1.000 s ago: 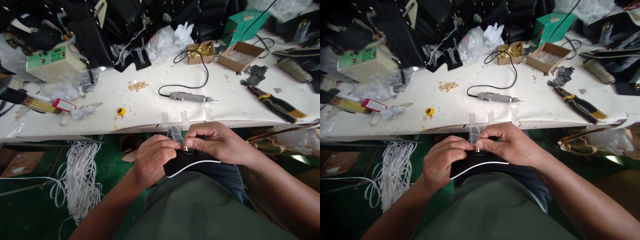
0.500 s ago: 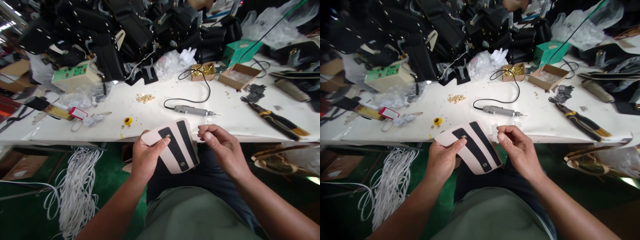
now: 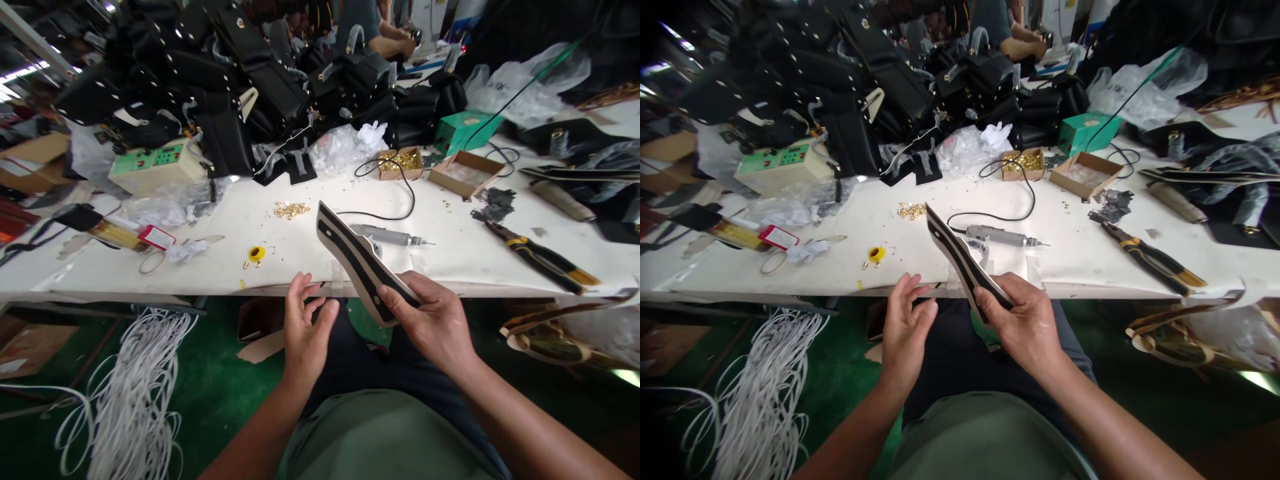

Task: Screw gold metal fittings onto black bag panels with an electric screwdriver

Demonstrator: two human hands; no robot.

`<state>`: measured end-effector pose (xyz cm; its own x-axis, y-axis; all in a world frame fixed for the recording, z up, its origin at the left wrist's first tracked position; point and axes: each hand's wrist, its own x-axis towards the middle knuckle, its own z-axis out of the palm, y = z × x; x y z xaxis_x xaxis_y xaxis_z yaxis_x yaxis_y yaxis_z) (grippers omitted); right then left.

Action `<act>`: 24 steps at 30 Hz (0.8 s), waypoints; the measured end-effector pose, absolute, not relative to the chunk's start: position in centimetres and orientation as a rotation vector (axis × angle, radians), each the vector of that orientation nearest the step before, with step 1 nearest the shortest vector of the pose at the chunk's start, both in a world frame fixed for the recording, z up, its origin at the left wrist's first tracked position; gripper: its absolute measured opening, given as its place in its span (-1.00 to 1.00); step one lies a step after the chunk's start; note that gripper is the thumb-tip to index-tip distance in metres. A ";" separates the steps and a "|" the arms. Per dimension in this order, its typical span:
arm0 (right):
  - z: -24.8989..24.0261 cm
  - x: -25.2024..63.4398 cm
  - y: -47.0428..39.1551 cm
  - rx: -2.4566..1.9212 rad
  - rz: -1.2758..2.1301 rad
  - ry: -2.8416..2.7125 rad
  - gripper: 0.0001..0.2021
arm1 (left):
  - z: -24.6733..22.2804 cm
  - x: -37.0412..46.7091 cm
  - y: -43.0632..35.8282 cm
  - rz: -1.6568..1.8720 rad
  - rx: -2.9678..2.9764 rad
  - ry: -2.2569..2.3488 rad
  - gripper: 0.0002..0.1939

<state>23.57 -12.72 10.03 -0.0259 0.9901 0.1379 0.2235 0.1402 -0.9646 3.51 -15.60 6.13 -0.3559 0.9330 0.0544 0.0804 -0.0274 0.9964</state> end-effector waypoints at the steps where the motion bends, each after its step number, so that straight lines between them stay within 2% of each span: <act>1: 10.3 23.1 -12.6 -1.244 0.922 -1.500 -0.69 | 6.0 3.9 -16.3 1.408 1.329 1.519 -0.11; 3: 10.9 22.0 -12.5 -1.209 0.916 -1.543 -0.74 | 5.9 4.8 -17.2 1.295 1.722 1.487 0.06; 4: 11.1 21.5 -12.4 -1.179 0.956 -1.541 -0.77 | 6.0 5.1 -17.3 1.271 1.835 1.470 0.07; 5: 11.4 21.1 -12.4 -1.142 1.010 -1.533 -0.80 | 6.2 5.4 -17.3 1.275 1.877 1.464 -0.01; 8: 11.9 20.4 -12.5 -0.989 1.166 -1.508 -0.77 | 6.6 5.5 -16.8 1.297 1.645 1.464 -0.46; 10: 11.8 20.4 -12.4 -0.933 1.210 -1.466 -0.73 | 6.9 5.1 -16.5 1.288 1.355 1.454 -0.61; 15: 10.4 20.9 -12.2 -1.016 0.827 -1.546 -0.94 | 7.5 4.6 -16.5 1.325 0.887 1.357 -0.54; 21: 10.1 20.5 -11.8 -0.861 0.688 -1.786 -0.73 | 9.0 5.2 -17.2 1.294 1.006 1.315 -0.61; 24: 10.5 20.4 -11.4 -0.841 0.709 -1.809 -0.71 | 9.7 5.3 -17.3 1.276 1.095 1.351 -0.62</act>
<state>20.39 -11.41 10.55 -0.2797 0.8019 0.5280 0.2293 0.5898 -0.7743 5.30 -17.32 9.69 -0.1534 0.9866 -0.0553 0.0011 0.0561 0.9984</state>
